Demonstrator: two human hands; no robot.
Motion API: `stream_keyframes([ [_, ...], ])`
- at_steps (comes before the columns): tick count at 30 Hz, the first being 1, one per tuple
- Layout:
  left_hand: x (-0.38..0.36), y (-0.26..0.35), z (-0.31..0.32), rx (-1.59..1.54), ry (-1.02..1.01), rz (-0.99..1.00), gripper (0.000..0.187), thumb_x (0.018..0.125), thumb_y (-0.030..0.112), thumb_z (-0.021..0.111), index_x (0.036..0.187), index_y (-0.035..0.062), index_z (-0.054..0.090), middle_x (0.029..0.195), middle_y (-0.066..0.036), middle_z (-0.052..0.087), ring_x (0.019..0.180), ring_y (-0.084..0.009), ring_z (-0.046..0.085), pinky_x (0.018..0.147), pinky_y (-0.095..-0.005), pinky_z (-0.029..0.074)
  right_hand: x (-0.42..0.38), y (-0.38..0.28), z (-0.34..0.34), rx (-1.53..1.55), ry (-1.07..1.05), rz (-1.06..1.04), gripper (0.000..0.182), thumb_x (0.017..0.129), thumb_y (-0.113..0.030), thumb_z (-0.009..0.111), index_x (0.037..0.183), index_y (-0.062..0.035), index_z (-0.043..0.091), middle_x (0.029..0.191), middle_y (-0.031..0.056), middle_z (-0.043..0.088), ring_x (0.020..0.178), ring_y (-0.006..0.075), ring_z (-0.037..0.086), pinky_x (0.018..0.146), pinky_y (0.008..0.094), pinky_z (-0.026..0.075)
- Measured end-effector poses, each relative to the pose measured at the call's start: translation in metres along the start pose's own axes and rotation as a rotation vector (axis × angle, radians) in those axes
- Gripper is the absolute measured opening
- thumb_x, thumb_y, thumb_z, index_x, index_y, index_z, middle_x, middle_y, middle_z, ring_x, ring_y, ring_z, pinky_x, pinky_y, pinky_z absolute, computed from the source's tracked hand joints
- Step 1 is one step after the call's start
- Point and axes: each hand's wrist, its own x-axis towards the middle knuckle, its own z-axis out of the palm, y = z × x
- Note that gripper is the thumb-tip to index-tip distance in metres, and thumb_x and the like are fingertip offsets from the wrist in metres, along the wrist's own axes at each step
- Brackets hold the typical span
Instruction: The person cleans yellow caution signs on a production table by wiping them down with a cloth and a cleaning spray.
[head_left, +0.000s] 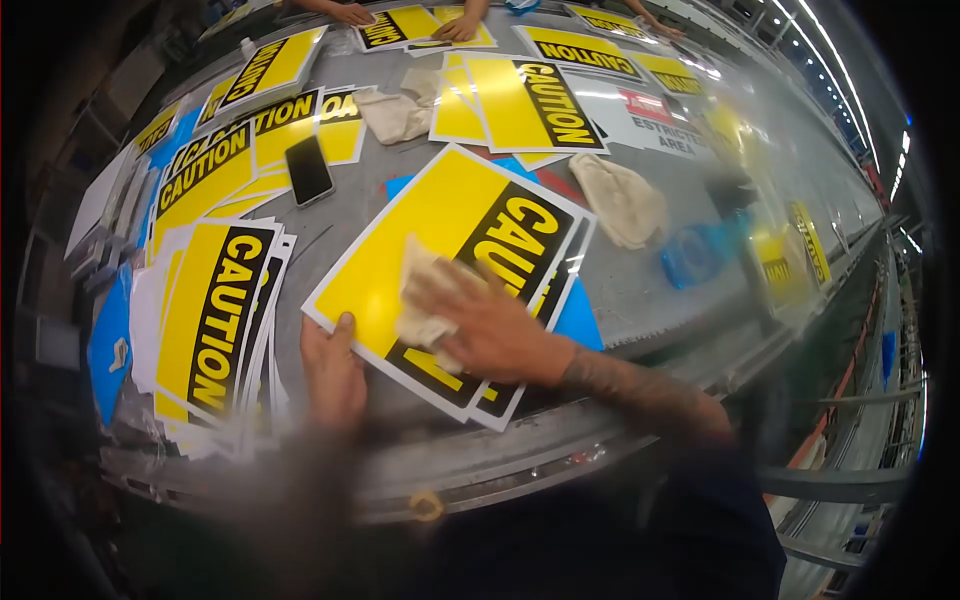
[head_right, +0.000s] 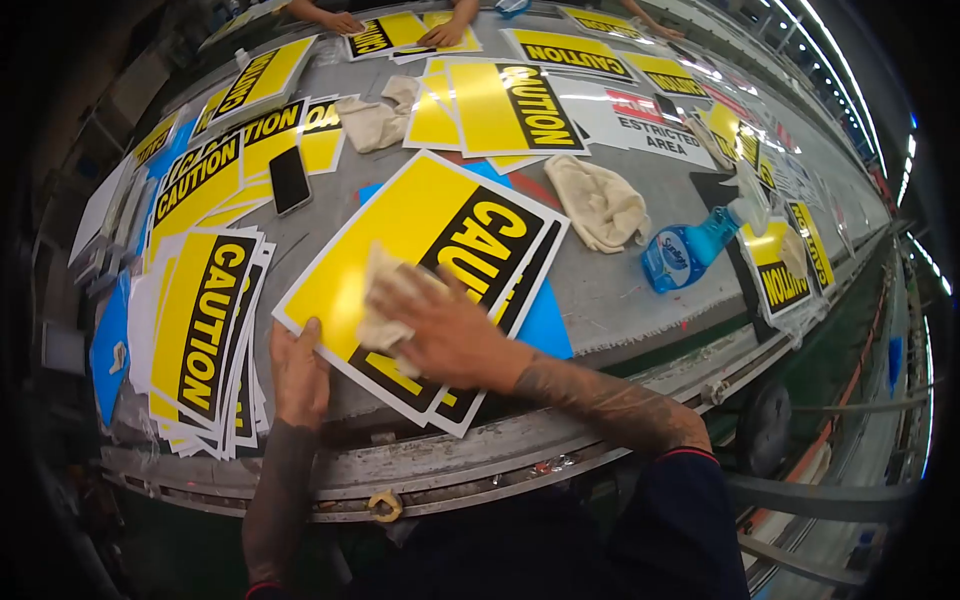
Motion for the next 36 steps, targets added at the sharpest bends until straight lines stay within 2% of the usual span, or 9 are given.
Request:
stream_keyframes([
  [7,-0.001,0.002,0.007,-0.038,0.055,-0.060,0.042,0.111,-0.002,0.052,0.152,0.0029,0.045,0.145,-0.015,0.063,0.131,-0.0239,0.066,0.109,-0.0384,0.056,-0.018,0.186,-0.014,-0.413,0.084,0.209,0.049,0.109,-0.030,0.054,0.153,-0.0087,0.058,0.168,0.0147,0.046,0.154,0.0445,0.042,0.124,0.0651,0.031],
  [11,-0.003,-0.001,0.009,-0.057,0.086,-0.026,0.045,0.111,-0.003,0.052,0.155,0.0018,0.044,0.149,-0.015,0.061,0.138,-0.0256,0.060,0.115,-0.0393,0.050,-0.021,0.144,-0.004,-0.314,0.149,0.214,0.056,0.106,-0.025,0.062,0.151,0.0064,0.053,0.163,0.0302,0.046,0.152,0.0477,0.044,0.124,0.0601,0.034],
  [12,-0.004,0.000,0.008,-0.055,0.090,-0.017,0.044,0.111,-0.003,0.051,0.155,0.0016,0.044,0.149,-0.015,0.061,0.137,-0.0255,0.061,0.115,-0.0393,0.050,-0.012,0.088,-0.029,-0.042,-0.015,0.223,0.062,0.102,-0.023,0.066,0.153,0.0097,0.051,0.165,0.0312,0.044,0.156,0.0464,0.040,0.127,0.0563,0.034],
  [13,-0.005,0.001,0.009,-0.051,0.086,-0.013,0.044,0.111,-0.003,0.051,0.154,0.0015,0.044,0.149,-0.015,0.061,0.137,-0.0254,0.061,0.115,-0.0393,0.050,-0.019,0.061,-0.006,0.051,0.118,0.136,0.066,0.099,-0.022,0.067,0.154,0.0097,0.049,0.166,0.0311,0.042,0.158,0.0459,0.038,0.130,0.0536,0.031],
  [16,-0.003,-0.001,0.008,-0.039,0.050,-0.016,0.042,0.111,-0.003,0.052,0.152,0.0018,0.046,0.147,-0.015,0.062,0.134,-0.0245,0.063,0.112,-0.0393,0.052,-0.023,-0.023,-0.005,0.208,-0.084,-0.065,0.075,0.099,-0.024,0.069,0.163,0.0021,0.042,0.171,0.0265,0.038,0.163,0.0393,0.032,0.135,0.0507,0.023],
  [20,-0.006,0.001,0.013,-0.032,0.071,-0.011,0.039,0.111,-0.001,0.054,0.149,0.0027,0.048,0.145,-0.014,0.063,0.131,-0.0236,0.065,0.107,-0.0384,0.055,-0.030,0.005,-0.016,0.210,-0.073,0.007,0.067,0.104,-0.028,0.062,0.164,-0.0048,0.044,0.172,0.0229,0.038,0.162,0.0384,0.033,0.135,0.0520,0.022],
  [25,-0.008,0.000,0.011,-0.022,0.094,-0.024,0.040,0.111,-0.001,0.054,0.150,0.0038,0.047,0.145,-0.014,0.063,0.130,-0.0228,0.065,0.107,-0.0381,0.055,-0.044,0.152,-0.019,-0.208,0.117,0.317,0.057,0.110,-0.029,0.056,0.156,0.0039,0.050,0.167,0.0287,0.043,0.158,0.0462,0.036,0.131,0.0564,0.025],
  [33,-0.006,-0.004,0.012,-0.027,0.083,0.009,0.044,0.111,-0.003,0.052,0.154,0.0012,0.043,0.151,-0.015,0.059,0.139,-0.0249,0.059,0.116,-0.0400,0.049,-0.042,-0.023,-0.015,0.146,-0.103,-0.060,0.077,0.097,-0.030,0.068,0.162,0.0009,0.043,0.167,0.0278,0.041,0.161,0.0446,0.032,0.134,0.0560,0.021],
  [36,-0.002,-0.010,0.008,0.011,0.072,0.058,0.041,0.111,-0.004,0.051,0.152,-0.0003,0.046,0.151,-0.016,0.060,0.137,-0.0257,0.061,0.115,-0.0387,0.050,-0.011,-0.012,-0.008,0.113,-0.085,-0.135,0.076,0.098,-0.032,0.067,0.165,-0.0036,0.042,0.170,0.0231,0.041,0.161,0.0403,0.035,0.134,0.0550,0.023],
])
